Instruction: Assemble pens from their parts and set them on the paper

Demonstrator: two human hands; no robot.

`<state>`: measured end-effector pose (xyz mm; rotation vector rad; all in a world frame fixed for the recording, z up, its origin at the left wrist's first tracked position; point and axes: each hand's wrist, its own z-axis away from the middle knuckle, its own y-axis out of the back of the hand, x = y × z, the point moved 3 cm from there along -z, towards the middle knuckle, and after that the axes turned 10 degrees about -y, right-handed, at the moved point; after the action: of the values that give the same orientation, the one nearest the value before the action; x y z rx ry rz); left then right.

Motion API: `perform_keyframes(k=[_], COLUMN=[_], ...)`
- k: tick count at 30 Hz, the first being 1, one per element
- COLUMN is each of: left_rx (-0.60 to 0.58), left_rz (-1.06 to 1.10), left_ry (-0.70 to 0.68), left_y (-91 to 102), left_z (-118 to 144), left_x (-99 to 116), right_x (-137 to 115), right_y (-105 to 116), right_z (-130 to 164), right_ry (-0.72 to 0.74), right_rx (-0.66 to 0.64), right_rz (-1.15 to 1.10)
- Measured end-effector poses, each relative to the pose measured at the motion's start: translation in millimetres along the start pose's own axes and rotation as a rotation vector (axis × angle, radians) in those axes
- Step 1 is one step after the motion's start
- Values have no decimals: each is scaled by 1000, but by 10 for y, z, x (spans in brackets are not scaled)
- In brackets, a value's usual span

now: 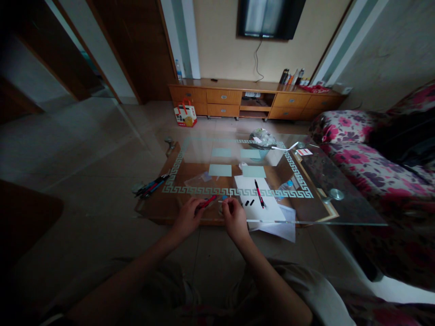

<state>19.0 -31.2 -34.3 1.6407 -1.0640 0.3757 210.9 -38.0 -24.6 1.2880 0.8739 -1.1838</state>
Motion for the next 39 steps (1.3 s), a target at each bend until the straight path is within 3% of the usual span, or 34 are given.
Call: perform_keyframes(k=[15, 26, 31, 39], left_rx=[21, -12, -55, -111], left_rz=[63, 99, 234, 634], left_ry=[-81, -84, -42, 67], left_y=[17, 11, -62, -191], left_z=[-23, -19, -3, 5], left_x=[89, 118, 107, 80], right_x=[-149, -105, -157, -256], right_y=[4, 5, 17, 29], right_z=[62, 51, 86, 140], right_ry=[163, 306, 356, 451], right_rx=[-6, 25, 42, 23], right_rz=[144, 277, 300, 302])
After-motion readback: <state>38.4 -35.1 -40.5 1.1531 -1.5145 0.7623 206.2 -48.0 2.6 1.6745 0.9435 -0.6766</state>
